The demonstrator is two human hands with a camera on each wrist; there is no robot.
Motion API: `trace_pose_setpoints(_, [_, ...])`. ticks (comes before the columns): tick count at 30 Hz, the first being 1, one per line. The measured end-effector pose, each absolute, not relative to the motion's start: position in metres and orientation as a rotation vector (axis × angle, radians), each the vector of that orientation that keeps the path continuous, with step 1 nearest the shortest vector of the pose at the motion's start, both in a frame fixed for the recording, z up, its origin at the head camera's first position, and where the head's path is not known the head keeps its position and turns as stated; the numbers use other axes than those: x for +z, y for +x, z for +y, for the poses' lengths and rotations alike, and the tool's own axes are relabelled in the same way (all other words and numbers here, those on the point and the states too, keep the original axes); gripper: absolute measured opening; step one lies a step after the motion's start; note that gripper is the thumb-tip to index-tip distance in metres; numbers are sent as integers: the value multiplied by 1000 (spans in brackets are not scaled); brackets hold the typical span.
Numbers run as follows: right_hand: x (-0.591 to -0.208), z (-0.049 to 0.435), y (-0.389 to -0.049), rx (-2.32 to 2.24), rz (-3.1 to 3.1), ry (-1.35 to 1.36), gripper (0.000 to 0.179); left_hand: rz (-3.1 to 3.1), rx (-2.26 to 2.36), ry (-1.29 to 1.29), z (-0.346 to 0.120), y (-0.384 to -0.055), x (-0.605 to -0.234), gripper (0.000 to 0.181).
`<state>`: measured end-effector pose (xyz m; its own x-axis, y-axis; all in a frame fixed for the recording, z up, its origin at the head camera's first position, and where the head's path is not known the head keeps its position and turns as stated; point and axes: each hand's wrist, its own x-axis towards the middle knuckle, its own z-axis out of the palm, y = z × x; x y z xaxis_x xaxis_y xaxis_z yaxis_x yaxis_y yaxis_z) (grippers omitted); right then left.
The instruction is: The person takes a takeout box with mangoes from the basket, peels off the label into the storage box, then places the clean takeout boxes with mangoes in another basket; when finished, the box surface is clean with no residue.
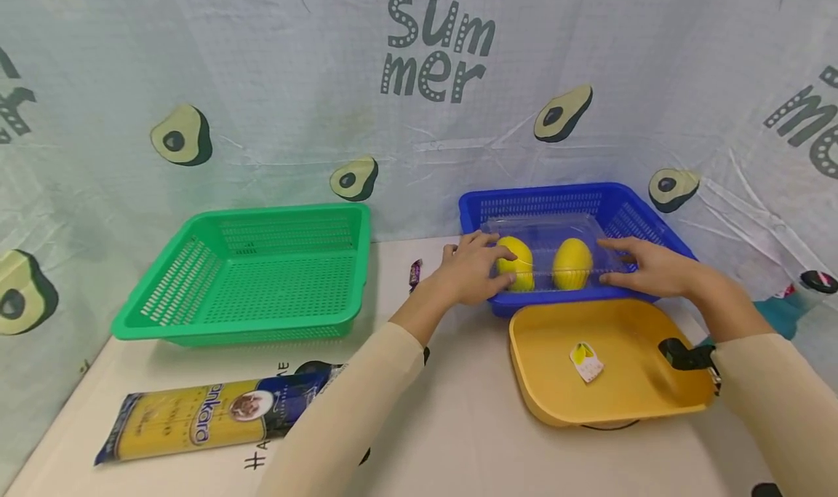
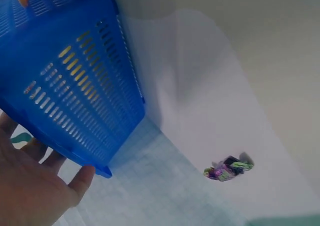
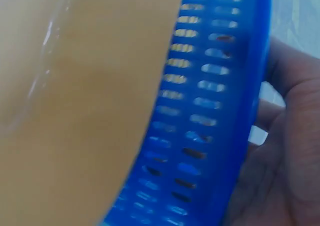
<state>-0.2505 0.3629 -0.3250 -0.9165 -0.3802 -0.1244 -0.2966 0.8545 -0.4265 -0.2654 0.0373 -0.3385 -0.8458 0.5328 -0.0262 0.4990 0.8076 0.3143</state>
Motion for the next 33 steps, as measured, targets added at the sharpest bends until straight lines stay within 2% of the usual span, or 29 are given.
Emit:
trace_pose_setpoints(10, [-307, 354, -244, -350, 2933, -568, 77, 2906, 617, 847, -2, -260, -328, 59])
trace_pose_setpoints(21, [-297, 324, -229, -21, 2989, -547, 70, 2984, 475, 935, -37, -237, -315, 58])
trace_pose_setpoints(33, [-292, 293, -213, 13, 3049, -489, 77, 3004, 509, 900, -77, -214, -308, 59])
